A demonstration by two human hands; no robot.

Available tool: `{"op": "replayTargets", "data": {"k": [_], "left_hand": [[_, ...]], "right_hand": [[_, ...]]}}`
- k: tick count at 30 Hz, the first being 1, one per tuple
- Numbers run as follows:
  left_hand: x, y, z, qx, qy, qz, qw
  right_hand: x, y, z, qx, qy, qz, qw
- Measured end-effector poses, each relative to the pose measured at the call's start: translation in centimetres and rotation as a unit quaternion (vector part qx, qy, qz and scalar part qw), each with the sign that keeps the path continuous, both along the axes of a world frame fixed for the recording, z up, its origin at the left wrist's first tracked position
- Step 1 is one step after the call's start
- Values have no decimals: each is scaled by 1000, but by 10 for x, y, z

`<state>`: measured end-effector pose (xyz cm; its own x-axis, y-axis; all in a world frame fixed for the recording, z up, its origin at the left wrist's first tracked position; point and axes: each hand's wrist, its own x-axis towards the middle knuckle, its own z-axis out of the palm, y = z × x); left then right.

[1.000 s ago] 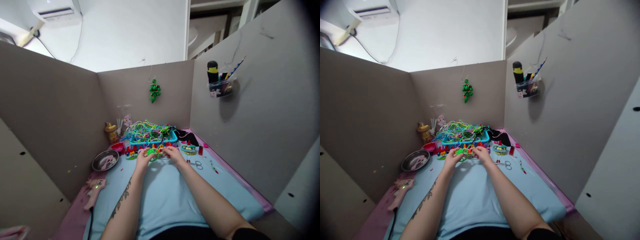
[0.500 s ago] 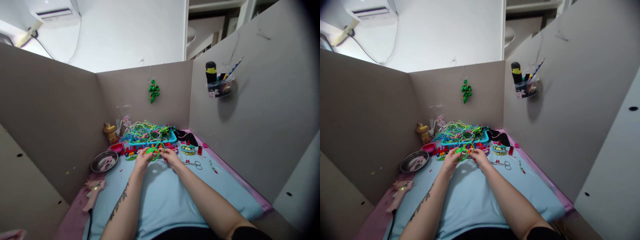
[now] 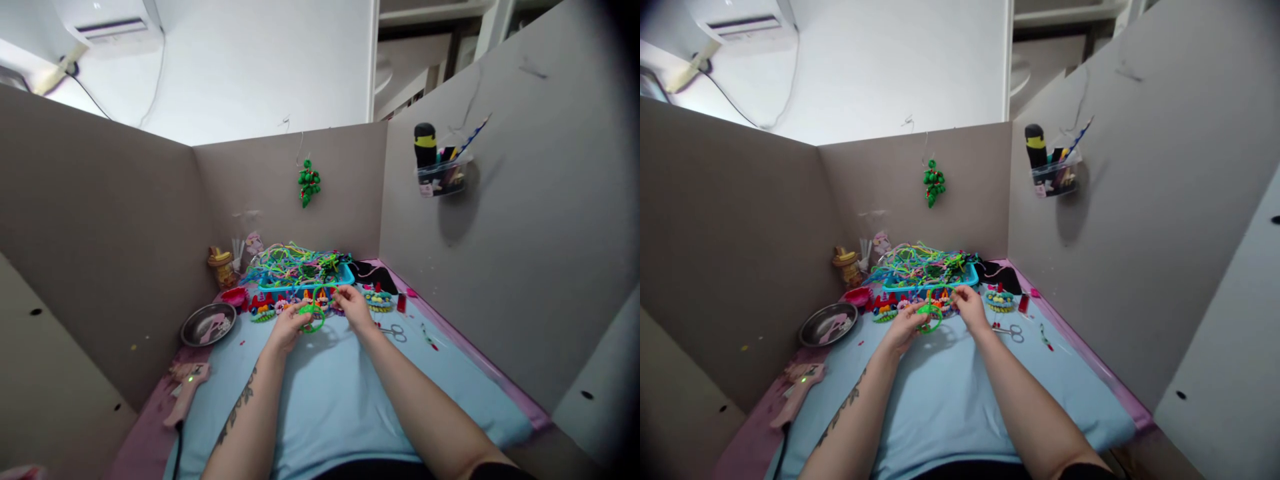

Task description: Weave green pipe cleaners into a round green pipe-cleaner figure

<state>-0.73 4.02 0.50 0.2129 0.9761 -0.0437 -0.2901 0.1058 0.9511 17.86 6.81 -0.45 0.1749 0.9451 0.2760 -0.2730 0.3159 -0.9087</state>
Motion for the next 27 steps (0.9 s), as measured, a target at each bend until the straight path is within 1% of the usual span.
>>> {"op": "replayTargets", "data": {"k": [2,4,7,9,12,16,19,21,24,27], "left_hand": [[0,0,-1,-6,4,-10,1000],[0,-1,-1,-13,6,-14,1000],[1,-2,0,-14,1,-26,1000],[1,-3,1,-1,-4,-35,999],[2,-3,2,20,-4,-29,999],[3,-1,0,47,4,2,999],[7,1,-4,81,5,40,996],[10,2,-6,101,17,68,992],[15,3,-9,128,48,102,985],[19,2,-9,144,66,105,982]], "right_hand": [[-1,-3,2,28,-54,53,997],[-4,-6,4,38,-83,86,992],[-7,-11,6,28,-102,122,987],[-10,-14,8,16,-110,142,984],[-13,-18,11,-4,-106,171,980],[-15,-21,15,-32,-79,184,979],[-18,-21,14,-50,-29,194,979],[-21,-22,10,-46,-1,202,978],[-29,-24,4,-34,10,205,978],[-39,-25,-1,-27,26,189,981]]}}
